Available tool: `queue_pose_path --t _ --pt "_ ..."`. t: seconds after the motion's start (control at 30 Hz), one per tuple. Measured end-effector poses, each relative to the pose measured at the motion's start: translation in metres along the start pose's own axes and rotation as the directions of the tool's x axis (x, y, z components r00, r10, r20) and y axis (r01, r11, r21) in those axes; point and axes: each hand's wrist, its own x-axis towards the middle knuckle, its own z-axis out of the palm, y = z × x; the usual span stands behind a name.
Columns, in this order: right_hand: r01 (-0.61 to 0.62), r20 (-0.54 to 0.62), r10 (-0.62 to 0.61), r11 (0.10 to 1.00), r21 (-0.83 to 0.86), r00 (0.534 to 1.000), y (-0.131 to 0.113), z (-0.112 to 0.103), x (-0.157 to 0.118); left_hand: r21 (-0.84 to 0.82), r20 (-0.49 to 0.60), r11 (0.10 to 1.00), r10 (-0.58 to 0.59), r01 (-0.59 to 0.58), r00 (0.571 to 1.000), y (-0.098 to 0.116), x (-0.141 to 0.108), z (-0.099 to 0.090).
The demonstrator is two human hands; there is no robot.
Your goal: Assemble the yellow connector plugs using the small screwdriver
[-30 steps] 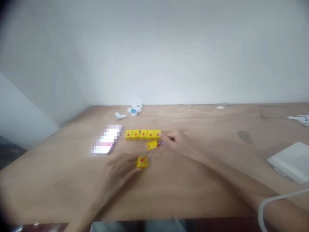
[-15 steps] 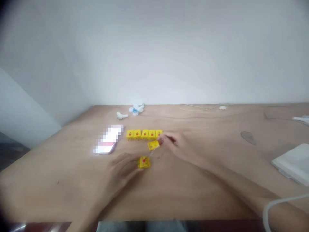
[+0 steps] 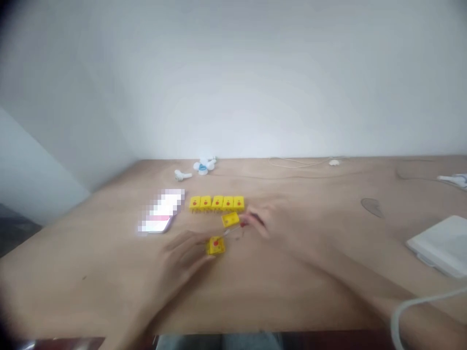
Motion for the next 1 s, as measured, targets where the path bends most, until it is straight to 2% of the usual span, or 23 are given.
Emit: queue_pose_path --t 0.13,0.2,0.3,0.43,0.57,0.73,0.87,1.0 --pt "-0.056 -0.008 0.055 0.995 -0.085 0.998 0.002 0.003 -0.007 0.010 -0.006 1.000 0.010 -0.010 1.000 -0.003 0.000 0.002" --pt "-0.037 -0.009 0.036 0.996 -0.076 0.999 -0.002 0.000 -0.010 0.023 -0.015 1.000 -0.004 0.004 1.000 -0.005 -0.001 0.003" --pt "0.032 0.056 -0.036 0.998 0.060 0.998 -0.008 -0.003 -0.011 0.024 -0.012 1.000 -0.002 0.002 1.000 -0.007 -0.002 0.004" --pt "0.012 0.047 -0.024 0.972 0.234 0.999 -0.008 0.002 -0.009 -0.015 0.003 1.000 0.022 -0.022 1.000 -0.005 -0.001 0.004" --pt "-0.041 0.082 0.027 0.983 0.177 0.996 -0.007 0.003 -0.005 -0.026 -0.001 0.999 0.032 -0.032 0.999 -0.004 0.000 0.003" --pt "-0.027 0.144 0.017 0.997 0.067 0.989 -0.017 -0.008 -0.003 0.005 -0.022 0.999 0.034 -0.034 0.999 -0.004 0.000 0.001" --pt "0.009 0.154 -0.033 0.988 0.153 0.988 -0.019 -0.005 -0.003 0.016 -0.025 0.999 0.051 -0.051 0.998 -0.005 -0.001 0.002" --pt "-0.088 0.176 0.047 0.968 0.234 0.983 -0.016 0.002 0.000 0.016 -0.042 0.998 0.063 -0.063 0.997 -0.006 -0.001 0.003"
